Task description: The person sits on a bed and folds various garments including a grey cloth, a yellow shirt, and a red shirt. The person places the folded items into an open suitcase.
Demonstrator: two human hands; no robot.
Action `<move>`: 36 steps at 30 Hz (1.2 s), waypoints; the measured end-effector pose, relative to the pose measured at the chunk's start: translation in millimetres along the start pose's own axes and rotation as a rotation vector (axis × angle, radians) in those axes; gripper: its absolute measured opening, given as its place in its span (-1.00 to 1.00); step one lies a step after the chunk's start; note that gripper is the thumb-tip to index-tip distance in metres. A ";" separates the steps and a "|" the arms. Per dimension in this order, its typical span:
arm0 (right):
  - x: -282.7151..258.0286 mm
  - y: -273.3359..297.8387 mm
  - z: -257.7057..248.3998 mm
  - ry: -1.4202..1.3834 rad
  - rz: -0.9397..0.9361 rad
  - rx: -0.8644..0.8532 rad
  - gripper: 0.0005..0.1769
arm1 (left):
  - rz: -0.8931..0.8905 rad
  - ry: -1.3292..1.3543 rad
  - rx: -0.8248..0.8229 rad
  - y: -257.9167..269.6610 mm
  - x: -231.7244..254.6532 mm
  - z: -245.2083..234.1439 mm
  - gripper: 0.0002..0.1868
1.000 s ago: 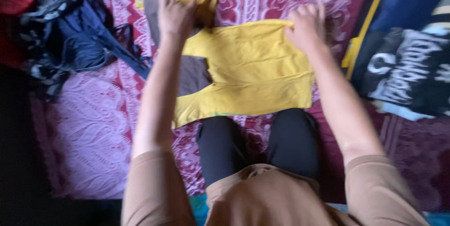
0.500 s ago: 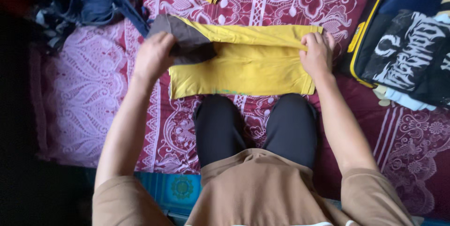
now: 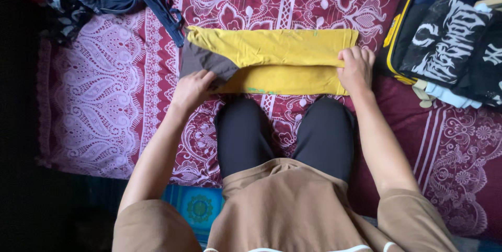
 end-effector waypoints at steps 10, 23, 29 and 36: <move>2.5 13.0 16.5 0.019 -0.070 -0.064 -0.76 | -0.220 0.131 -0.351 -11.8 8.8 11.7 -0.53; -50.5 -88.2 41.3 -0.057 0.056 -0.317 -0.26 | -0.145 -0.042 0.133 -103.9 13.5 20.7 -0.24; -43.0 -73.3 53.3 -0.027 0.149 -0.385 -0.15 | -0.157 0.017 0.039 -96.2 -1.7 31.8 -0.23; -3.1 -68.6 47.0 0.015 0.200 -0.332 -0.15 | -0.292 0.006 0.072 -104.0 -20.1 26.9 -0.15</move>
Point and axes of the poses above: each hand's wrist, its own y-axis away from the middle knuckle, its own z-axis out of the palm, x = y × z, the point moved 1 cm from there along -y, towards the middle knuckle, and after that the axes turned 15 degrees about -x, right-handed, at the moved point
